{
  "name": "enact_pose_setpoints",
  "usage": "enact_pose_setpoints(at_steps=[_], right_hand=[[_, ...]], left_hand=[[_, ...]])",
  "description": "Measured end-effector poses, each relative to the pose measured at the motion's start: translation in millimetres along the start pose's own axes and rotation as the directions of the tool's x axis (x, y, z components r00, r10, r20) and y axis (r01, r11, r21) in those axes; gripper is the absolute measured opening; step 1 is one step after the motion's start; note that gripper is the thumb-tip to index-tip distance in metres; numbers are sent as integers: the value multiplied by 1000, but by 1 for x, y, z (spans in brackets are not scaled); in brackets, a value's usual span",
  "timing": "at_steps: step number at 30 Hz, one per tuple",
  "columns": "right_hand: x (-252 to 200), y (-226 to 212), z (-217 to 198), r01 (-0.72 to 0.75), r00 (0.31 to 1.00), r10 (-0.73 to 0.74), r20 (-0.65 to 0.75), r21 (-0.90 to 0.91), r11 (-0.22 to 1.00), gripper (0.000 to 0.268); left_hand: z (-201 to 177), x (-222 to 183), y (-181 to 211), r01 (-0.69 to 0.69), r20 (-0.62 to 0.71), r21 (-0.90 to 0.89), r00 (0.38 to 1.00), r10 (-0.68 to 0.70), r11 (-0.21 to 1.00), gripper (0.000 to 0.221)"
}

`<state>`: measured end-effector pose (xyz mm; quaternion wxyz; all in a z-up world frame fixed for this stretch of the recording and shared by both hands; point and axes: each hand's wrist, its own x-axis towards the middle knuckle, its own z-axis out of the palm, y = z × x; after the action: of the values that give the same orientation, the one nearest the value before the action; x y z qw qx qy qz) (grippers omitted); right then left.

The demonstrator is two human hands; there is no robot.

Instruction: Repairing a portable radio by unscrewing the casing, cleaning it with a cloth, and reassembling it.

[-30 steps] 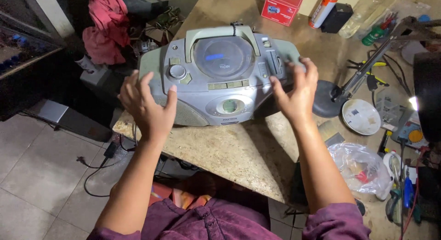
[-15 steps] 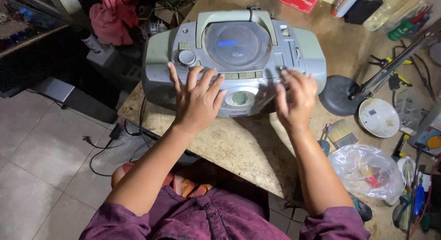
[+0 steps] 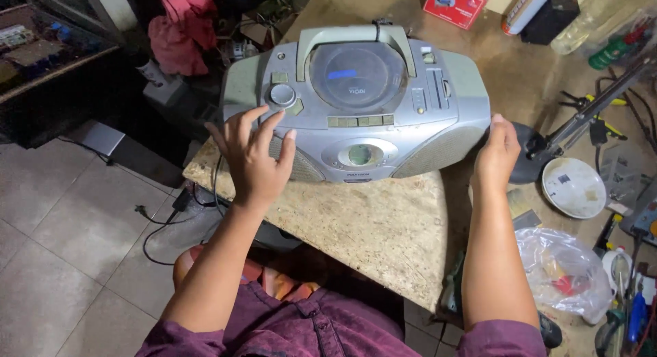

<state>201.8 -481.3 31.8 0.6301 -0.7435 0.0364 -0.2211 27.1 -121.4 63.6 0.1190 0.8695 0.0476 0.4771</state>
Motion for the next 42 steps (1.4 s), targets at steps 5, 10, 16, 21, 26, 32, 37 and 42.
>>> enact_pose_setpoints(at_steps=[5,10,16,21,26,32,37,42], right_hand=[[7,7,-2,-124,990,118,75,87,988,44],[0,-12,-3,-174,981,163,105,101,980,47],[2,-12,-5,-195,972,194,130,-6,981,55],[5,-10,-4,-185,971,195,137,-81,979,62],[3,-10,-7,-143,975,156,160,-93,985,62],[1,-16,-6,-137,977,149,154,-86,987,62],[-12,-38,-4,-103,977,124,172,-130,986,62],[-7,-32,-2,-141,980,152,126,-94,986,60]], left_hand=[[-1,18,-30,110,-34,72,994,-108,991,28],[8,46,-39,-80,51,89,996,76,993,18],[10,50,-23,-190,311,89,938,154,978,31],[9,44,-18,-202,253,186,956,152,962,45],[13,38,7,-84,240,254,971,22,964,50],[3,34,2,-166,243,225,964,110,960,47],[0,37,-12,-244,310,25,924,224,969,45],[1,51,-21,-219,323,-94,916,238,971,50]])
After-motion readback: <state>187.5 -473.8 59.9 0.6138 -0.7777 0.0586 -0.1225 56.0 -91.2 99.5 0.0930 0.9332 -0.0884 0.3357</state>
